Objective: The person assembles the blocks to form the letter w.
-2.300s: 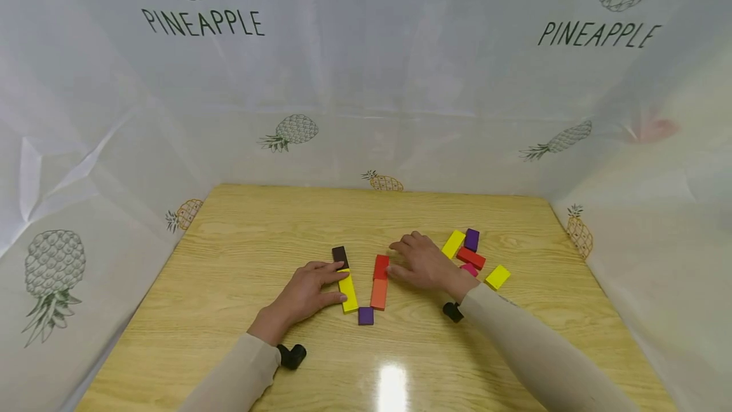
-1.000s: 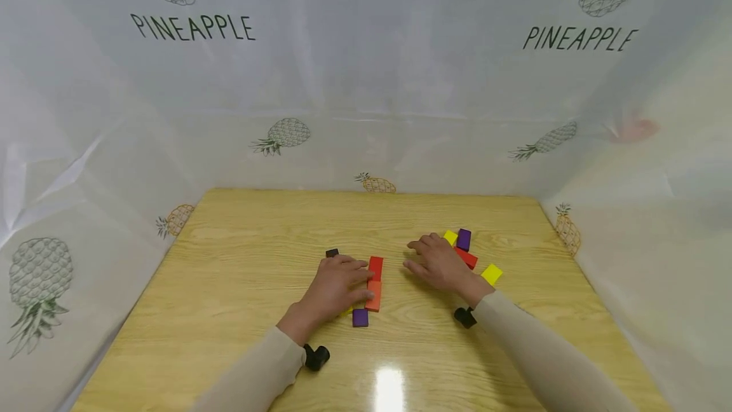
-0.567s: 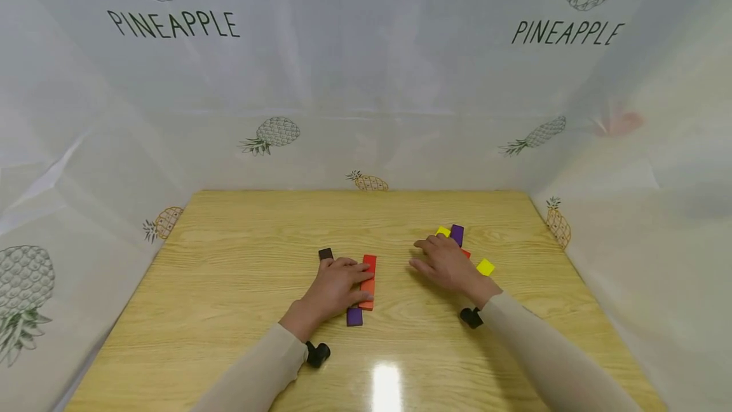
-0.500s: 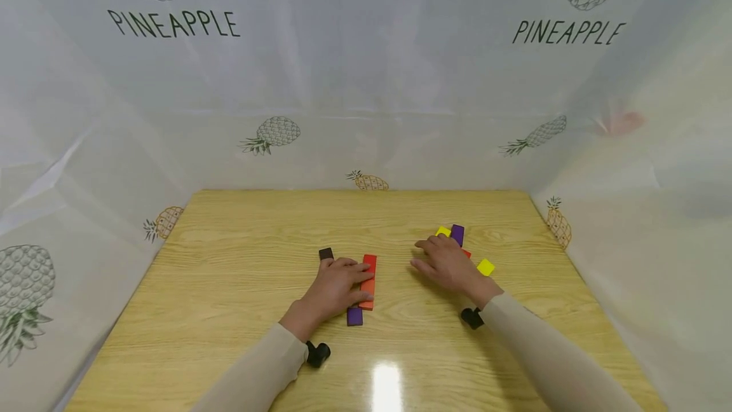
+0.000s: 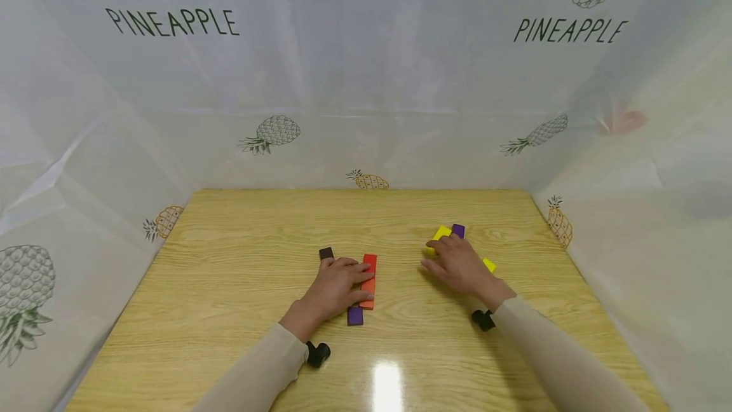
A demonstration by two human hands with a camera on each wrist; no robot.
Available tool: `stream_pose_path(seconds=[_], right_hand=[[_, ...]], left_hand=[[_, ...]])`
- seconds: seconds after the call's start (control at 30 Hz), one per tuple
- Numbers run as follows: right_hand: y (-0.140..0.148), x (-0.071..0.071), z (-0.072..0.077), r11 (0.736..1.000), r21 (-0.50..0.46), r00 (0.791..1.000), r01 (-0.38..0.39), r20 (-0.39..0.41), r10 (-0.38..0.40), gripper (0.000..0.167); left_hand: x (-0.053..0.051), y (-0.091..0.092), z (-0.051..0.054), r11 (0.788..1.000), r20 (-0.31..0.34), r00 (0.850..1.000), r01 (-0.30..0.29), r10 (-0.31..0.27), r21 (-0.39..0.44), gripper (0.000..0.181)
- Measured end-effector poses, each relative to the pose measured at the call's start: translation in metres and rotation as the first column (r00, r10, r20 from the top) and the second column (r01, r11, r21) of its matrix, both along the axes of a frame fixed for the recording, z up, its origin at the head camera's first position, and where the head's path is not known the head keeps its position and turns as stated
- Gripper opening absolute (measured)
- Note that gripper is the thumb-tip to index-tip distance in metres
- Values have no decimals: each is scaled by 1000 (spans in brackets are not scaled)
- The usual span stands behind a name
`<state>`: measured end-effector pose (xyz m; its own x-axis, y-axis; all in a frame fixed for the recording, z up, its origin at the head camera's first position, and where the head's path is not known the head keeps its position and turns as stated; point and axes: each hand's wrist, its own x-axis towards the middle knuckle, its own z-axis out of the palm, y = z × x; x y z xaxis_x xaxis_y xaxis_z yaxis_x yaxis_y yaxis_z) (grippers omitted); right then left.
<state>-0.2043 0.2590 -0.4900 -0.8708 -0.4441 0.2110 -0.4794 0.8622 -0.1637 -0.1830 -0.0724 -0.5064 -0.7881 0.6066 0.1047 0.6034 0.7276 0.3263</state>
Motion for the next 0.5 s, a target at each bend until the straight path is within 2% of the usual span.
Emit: stream_pose_path(seconds=[0.2,0.5], right_hand=[[14,2,-2,1000,-4,999,11,-47,-12,43],[37,10,-4,999,19,994,51,-97,-49,36]], left_hand=[[0,-1,0,1000,13,1000,-3,3,5,56],[-1,-2,-2,1000,-6,1000,9,-9,-6,54]])
